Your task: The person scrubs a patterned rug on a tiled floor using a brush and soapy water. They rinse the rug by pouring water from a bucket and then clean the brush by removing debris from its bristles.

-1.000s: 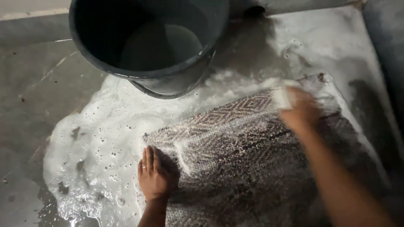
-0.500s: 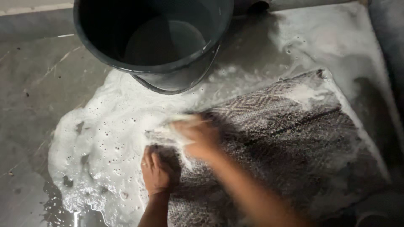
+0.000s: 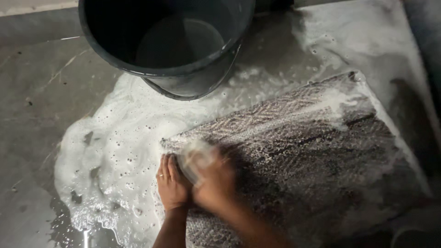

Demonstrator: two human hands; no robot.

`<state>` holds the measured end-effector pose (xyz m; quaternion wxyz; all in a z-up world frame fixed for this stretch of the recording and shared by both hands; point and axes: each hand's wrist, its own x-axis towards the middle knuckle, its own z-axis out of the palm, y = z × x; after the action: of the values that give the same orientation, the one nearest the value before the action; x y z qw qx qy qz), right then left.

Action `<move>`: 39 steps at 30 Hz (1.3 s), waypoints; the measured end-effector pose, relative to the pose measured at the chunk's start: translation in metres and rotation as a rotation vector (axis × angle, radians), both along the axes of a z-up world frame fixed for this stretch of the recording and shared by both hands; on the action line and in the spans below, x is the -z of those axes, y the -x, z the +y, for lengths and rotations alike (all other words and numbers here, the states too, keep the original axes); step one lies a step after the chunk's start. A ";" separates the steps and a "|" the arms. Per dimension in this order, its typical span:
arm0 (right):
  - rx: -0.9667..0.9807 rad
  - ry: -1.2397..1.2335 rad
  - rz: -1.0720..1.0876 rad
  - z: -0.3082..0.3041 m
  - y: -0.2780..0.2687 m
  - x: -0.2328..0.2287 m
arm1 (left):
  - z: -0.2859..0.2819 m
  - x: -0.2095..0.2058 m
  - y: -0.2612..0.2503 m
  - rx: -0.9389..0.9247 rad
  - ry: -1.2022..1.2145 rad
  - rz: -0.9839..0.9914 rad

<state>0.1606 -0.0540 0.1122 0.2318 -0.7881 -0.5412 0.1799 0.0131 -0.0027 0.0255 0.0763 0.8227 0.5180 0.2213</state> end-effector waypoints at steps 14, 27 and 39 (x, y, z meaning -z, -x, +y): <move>0.302 0.129 -0.400 -0.045 -0.172 0.011 | -0.002 -0.005 -0.004 0.013 -0.071 -0.114; 0.216 -0.030 -0.303 -0.114 -0.251 -0.004 | 0.003 0.004 0.000 0.004 -0.033 -0.056; -0.220 0.028 -0.214 -0.070 -0.002 0.010 | -0.002 -0.008 -0.005 -0.011 0.018 -0.080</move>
<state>0.1624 -0.1244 0.1020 0.1407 -0.7418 -0.6433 0.1268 0.0181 -0.0044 0.0336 0.1033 0.8096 0.5210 0.2498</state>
